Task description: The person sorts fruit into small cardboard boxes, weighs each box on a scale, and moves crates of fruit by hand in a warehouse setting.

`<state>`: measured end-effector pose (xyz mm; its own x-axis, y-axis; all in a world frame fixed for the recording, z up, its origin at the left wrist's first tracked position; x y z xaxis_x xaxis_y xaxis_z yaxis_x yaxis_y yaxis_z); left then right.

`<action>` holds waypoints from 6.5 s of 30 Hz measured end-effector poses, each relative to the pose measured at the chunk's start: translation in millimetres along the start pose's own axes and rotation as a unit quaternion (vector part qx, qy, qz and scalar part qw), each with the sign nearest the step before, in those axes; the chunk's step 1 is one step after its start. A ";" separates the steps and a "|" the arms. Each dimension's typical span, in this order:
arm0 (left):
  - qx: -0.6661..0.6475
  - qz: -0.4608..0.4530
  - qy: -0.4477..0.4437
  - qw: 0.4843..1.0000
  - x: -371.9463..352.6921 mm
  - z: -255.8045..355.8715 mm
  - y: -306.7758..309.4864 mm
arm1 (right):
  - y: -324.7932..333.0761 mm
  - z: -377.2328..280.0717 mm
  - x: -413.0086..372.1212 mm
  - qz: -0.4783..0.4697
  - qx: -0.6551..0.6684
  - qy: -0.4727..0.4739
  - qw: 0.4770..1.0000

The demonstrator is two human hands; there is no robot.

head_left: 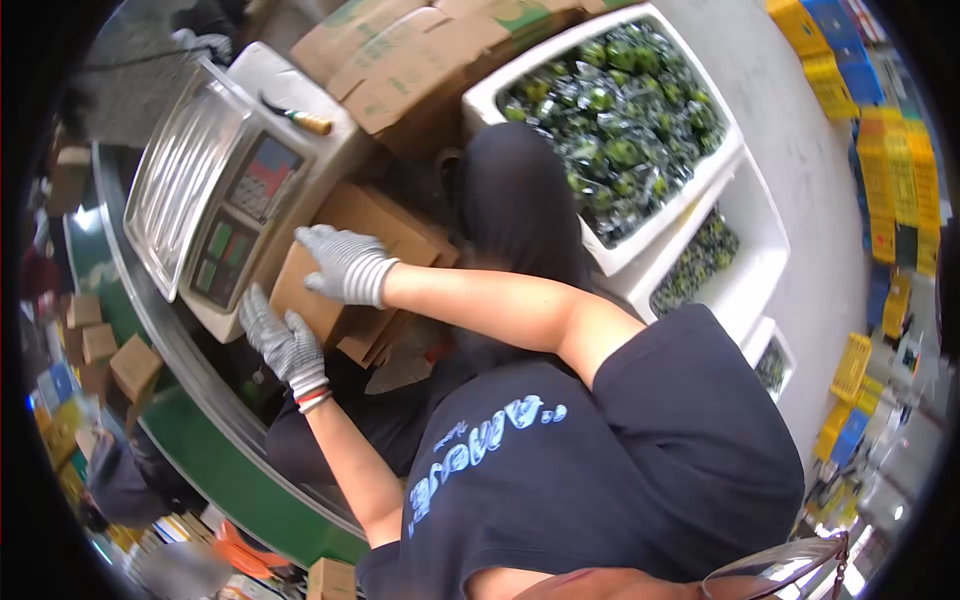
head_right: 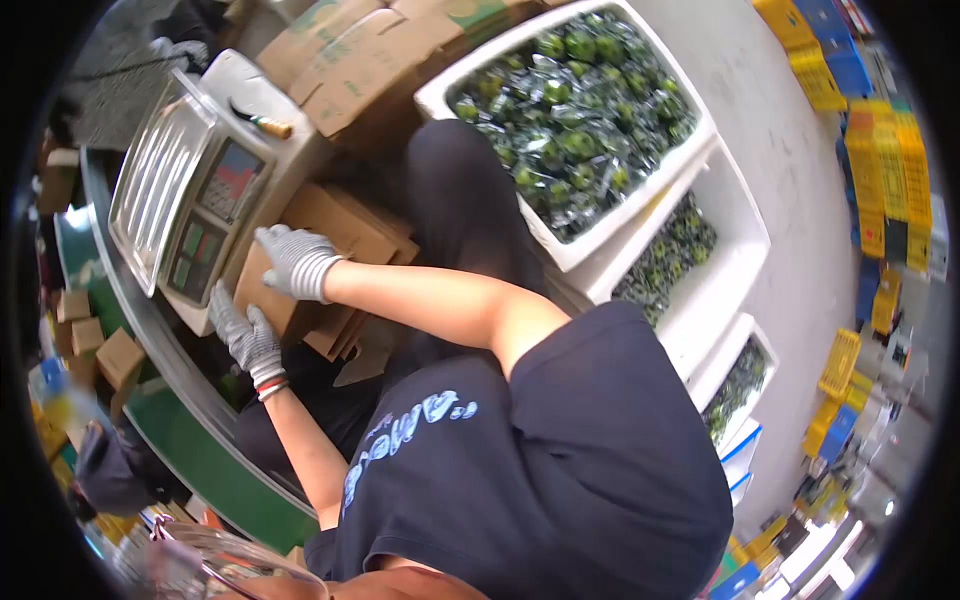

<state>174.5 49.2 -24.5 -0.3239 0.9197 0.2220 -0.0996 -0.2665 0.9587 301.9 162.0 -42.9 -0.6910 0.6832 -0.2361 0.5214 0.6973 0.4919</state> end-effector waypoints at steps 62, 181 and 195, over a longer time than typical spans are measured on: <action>-0.891 -0.069 0.257 0.367 -75.1 97.4 -149.7 | 260.2 249.9 -195.2 0.186 -0.336 -0.416 0.824; -0.950 -0.025 0.197 0.242 -49.8 94.6 -161.3 | 224.7 220.9 -204.2 0.045 -0.350 -0.434 0.829; -0.951 -0.030 0.177 0.250 -53.8 105.2 -152.1 | 217.4 224.7 -193.9 0.075 -0.375 -0.401 0.832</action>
<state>306.1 70.6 -163.6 -0.2976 0.9450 -0.1360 -0.2725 -0.2206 -0.9365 661.7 229.8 -78.5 0.0678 0.8851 -0.4603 -0.0952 0.4650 0.8802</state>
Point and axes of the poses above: each hand's wrist, its own x-axis towards the middle knuckle, its own y-axis out of the back of the hand, z = x × y, the point moved 6 cm from there along x, towards the middle knuckle, and after that the axes turned 4 degrees about -z, right-handed, at the moved point
